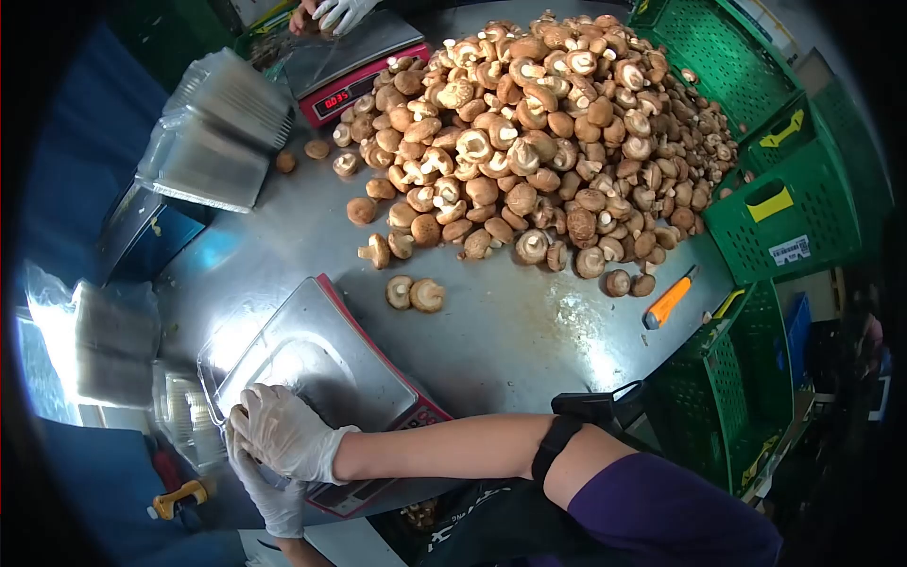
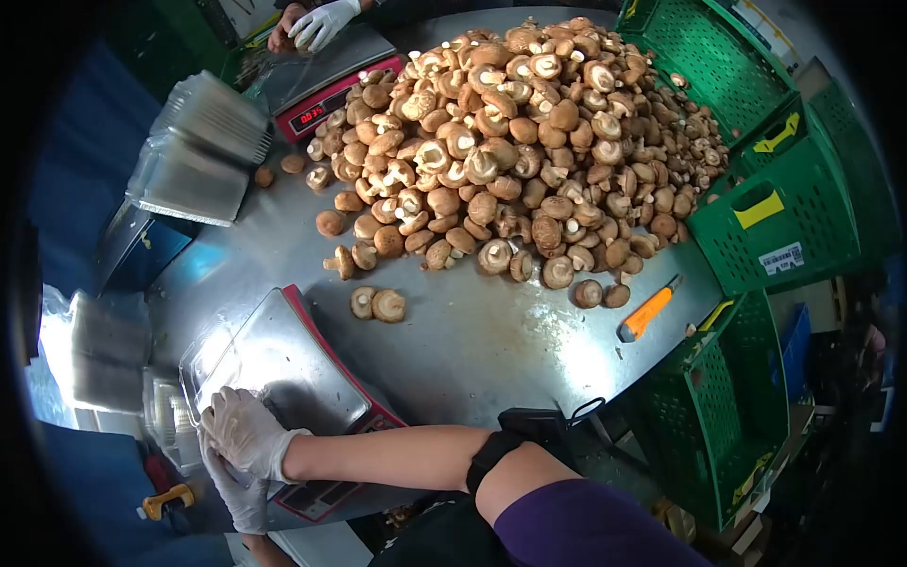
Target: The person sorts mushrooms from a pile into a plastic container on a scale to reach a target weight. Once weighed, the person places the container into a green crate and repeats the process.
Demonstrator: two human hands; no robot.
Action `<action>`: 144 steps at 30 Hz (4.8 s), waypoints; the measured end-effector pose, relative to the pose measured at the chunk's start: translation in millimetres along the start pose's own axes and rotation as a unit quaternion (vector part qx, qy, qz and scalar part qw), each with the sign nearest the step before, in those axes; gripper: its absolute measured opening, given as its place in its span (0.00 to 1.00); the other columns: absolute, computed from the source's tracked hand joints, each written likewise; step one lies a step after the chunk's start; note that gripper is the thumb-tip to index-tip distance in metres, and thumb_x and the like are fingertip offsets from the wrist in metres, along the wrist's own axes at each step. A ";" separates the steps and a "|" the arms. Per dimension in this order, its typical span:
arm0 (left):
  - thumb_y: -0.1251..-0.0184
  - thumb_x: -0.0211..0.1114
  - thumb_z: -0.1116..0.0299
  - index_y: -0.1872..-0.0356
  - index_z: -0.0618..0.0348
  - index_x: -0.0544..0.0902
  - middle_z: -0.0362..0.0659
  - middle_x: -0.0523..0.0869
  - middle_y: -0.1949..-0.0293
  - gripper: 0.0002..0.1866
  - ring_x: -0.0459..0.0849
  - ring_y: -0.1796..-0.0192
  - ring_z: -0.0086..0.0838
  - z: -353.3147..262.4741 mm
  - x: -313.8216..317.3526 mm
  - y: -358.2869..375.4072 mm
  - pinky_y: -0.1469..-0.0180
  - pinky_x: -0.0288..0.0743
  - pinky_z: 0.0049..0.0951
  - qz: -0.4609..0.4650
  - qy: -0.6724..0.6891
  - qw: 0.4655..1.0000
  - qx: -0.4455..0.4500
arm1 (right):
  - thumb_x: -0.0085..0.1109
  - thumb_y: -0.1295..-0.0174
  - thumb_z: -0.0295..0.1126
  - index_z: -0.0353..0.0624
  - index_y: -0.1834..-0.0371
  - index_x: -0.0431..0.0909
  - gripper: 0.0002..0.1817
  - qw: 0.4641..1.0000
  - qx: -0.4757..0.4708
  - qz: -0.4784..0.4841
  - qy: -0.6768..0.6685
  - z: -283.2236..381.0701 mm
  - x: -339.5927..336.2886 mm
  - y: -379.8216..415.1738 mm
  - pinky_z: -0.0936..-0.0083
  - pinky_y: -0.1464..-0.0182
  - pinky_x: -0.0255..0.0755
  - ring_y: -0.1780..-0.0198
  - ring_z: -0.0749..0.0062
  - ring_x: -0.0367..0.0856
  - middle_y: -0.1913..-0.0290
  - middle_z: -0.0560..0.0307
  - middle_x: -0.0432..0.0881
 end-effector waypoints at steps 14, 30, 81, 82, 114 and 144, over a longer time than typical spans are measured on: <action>0.28 0.63 0.74 0.35 0.63 0.73 0.54 0.70 0.29 0.22 0.72 0.28 0.40 -98.1 0.8 9.7 0.27 0.65 0.41 -0.203 0.001 0.978 -0.040 | 0.67 0.41 0.28 0.42 0.55 0.83 0.11 0.846 0.325 -0.404 0.127 -269.5 -217.6 265.3 0.58 0.48 0.77 0.54 0.53 0.84 0.54 0.50 0.86; 0.44 0.76 0.65 0.50 0.54 0.85 0.51 0.75 0.50 0.19 0.73 0.45 0.49 -333.0 389.9 -138.6 0.42 0.69 0.47 0.023 -0.097 0.985 0.141 | 0.73 0.45 0.36 0.46 0.58 0.85 0.13 0.845 0.323 -0.337 0.262 -334.7 -231.3 308.8 0.55 0.49 0.68 0.48 0.51 0.76 0.52 0.54 0.80; 0.25 0.64 0.69 0.29 0.62 0.72 0.54 0.82 0.43 0.26 0.84 0.41 0.41 -199.2 148.3 66.7 0.39 0.78 0.37 0.265 0.133 0.948 -0.115 | 0.64 0.34 0.26 0.41 0.23 0.62 0.36 0.961 0.133 -0.242 -0.010 -305.0 -174.6 232.5 0.56 0.21 0.56 0.25 0.42 0.66 0.27 0.39 0.70; 0.25 0.64 0.71 0.29 0.63 0.72 0.54 0.82 0.43 0.25 0.84 0.41 0.41 -203.9 159.2 55.4 0.38 0.78 0.38 0.242 0.160 0.952 -0.096 | 0.64 0.34 0.28 0.41 0.23 0.63 0.35 0.966 0.122 -0.225 -0.022 -294.6 -162.1 228.7 0.53 0.22 0.57 0.27 0.41 0.67 0.29 0.41 0.72; 0.31 0.67 0.67 0.25 0.62 0.68 0.62 0.71 0.27 0.34 0.61 0.20 0.57 -76.3 10.8 41.1 0.22 0.54 0.50 -0.150 -0.159 0.971 -0.097 | 0.66 0.31 0.28 0.40 0.34 0.77 0.22 0.892 0.177 -0.020 -0.416 -95.9 -59.6 137.0 0.70 0.33 0.71 0.39 0.72 0.78 0.37 0.54 0.78; 0.37 0.63 0.74 0.35 0.53 0.79 0.48 0.83 0.39 0.26 0.73 0.28 0.52 -66.3 -4.8 -10.9 0.23 0.54 0.52 -0.085 -0.074 0.990 0.084 | 0.52 0.28 0.56 0.53 0.18 0.60 0.38 0.969 -0.001 0.050 0.241 -32.0 -32.5 81.2 0.30 0.23 0.40 0.17 0.47 0.53 0.18 0.43 0.57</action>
Point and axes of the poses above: each hand's wrist, its own y-axis away from the middle knuckle, its own x-axis out of the palm, z = x × y, the point moved 7 cm from there along -y, towards the middle knuckle
